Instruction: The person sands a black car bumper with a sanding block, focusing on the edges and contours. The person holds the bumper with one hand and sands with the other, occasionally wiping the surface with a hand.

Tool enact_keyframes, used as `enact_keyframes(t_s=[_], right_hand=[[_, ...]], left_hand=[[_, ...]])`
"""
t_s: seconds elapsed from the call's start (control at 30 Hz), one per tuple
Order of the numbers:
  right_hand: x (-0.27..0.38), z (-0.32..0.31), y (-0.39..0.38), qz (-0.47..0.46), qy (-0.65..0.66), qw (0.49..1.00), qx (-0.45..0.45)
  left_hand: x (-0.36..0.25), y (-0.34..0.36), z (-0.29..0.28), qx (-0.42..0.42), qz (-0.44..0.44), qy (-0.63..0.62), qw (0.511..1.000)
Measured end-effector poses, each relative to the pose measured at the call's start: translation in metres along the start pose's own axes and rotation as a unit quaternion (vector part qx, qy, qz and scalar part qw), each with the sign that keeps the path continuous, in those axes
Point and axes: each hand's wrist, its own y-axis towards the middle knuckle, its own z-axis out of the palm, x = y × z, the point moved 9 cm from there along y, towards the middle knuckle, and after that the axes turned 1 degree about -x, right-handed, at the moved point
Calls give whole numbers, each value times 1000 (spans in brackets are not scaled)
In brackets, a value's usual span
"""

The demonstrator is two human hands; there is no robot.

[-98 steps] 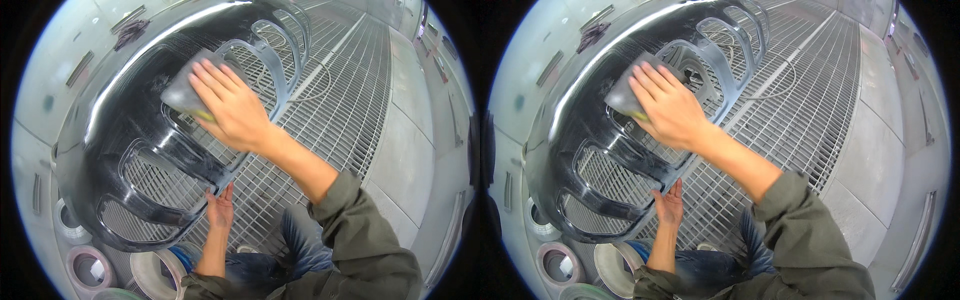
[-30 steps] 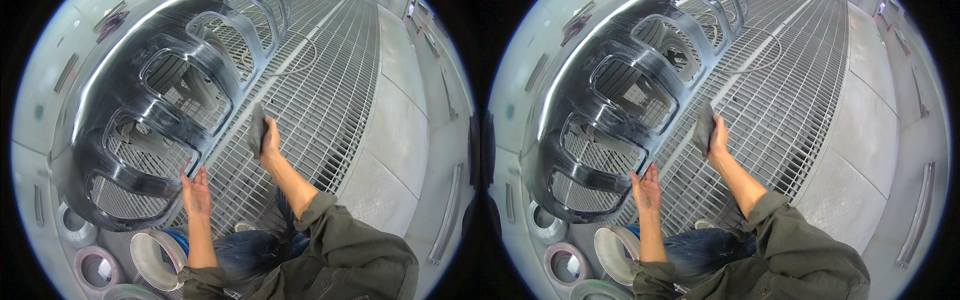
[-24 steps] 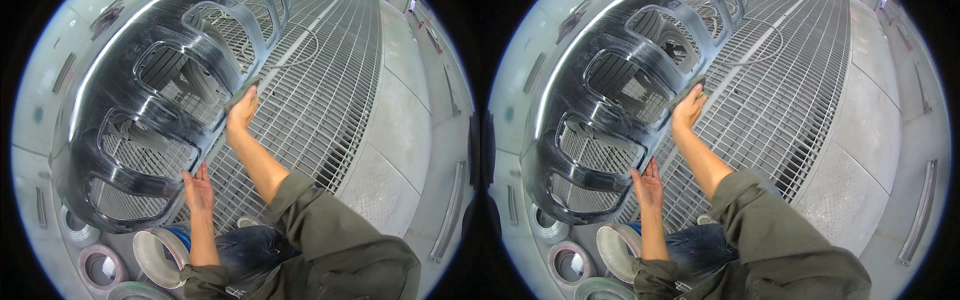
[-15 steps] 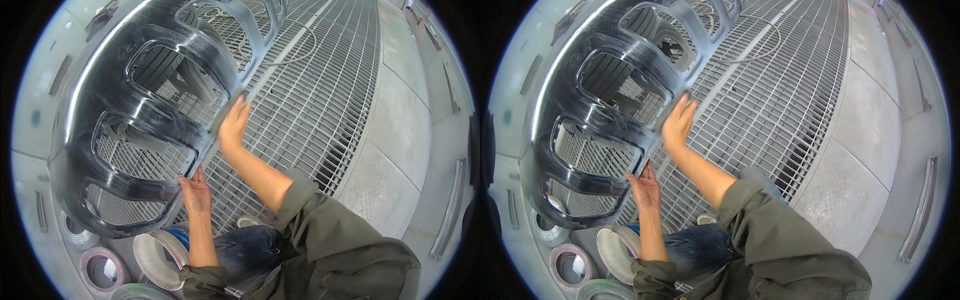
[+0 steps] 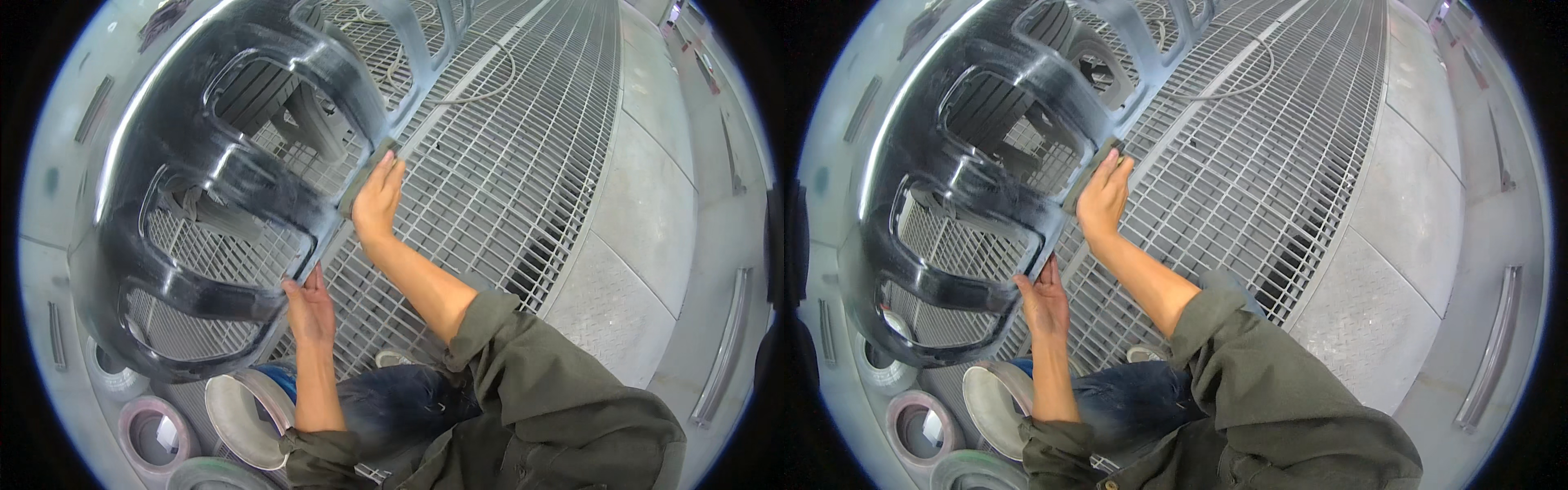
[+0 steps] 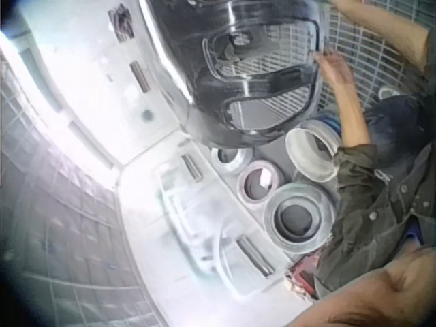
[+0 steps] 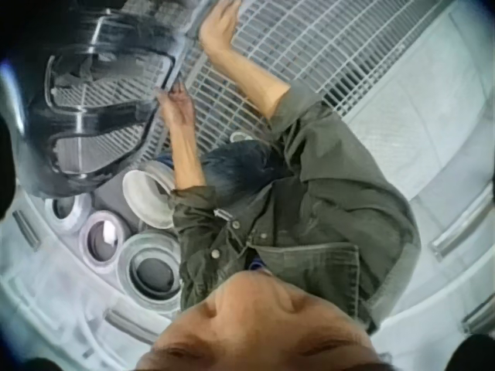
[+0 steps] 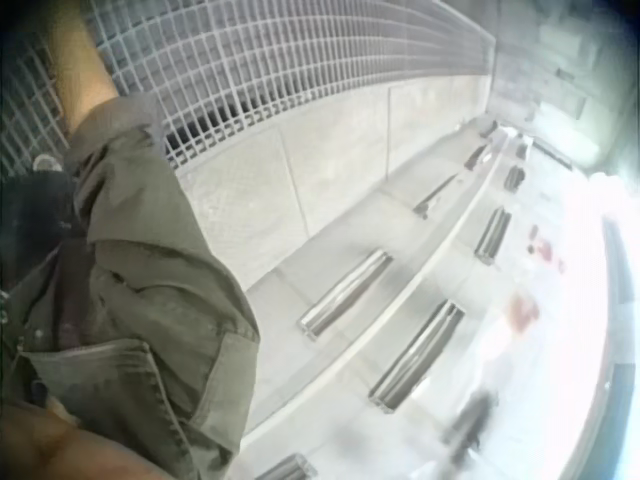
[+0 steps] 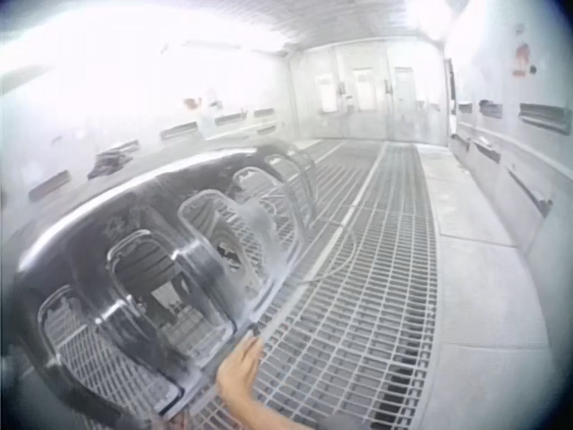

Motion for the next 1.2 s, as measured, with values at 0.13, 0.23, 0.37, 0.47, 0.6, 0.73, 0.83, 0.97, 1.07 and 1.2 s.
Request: enact_keyframes(t_s=[0.13, 0.23, 0.37, 0.47, 0.6, 0.73, 0.83, 0.97, 1.07, 1.2], right_hand=[[-25, 7, -59, -65, -48, 996, -23], [-36, 9, -114, 1, -64, 991, 120], [-27, 6, -40, -20, -21, 995, 99], [-1, -2, -26, -50, 3, 998, 25], [-44, -7, -112, -52, -79, 978, 188], [-87, -53, -78, 188, 37, 954, 229], [-46, -83, -55, 284, 156, 921, 214], [-4, -63, -41, 135, 107, 946, 276], [30, -11, -43, 11, 62, 954, 294], [-14, -10, -52, -11, 60, 960, 273]], left_hand=[[20, -2, 5, 34, -108, 11, 994], [17, -9, -11, -11, -127, 46, 991], [2, 1, -5, 40, 3, 23, 999], [5, -3, 6, 21, -16, -11, 1000], [12, -4, 0, -2, -93, 18, 996], [2, -7, 12, 40, -66, -51, 996], [-2, -4, 20, 35, -35, -97, 994], [6, -1, 12, 33, -49, -93, 994], [14, -1, 7, -5, -74, -89, 993], [1, -6, 22, -14, -58, -72, 996]])
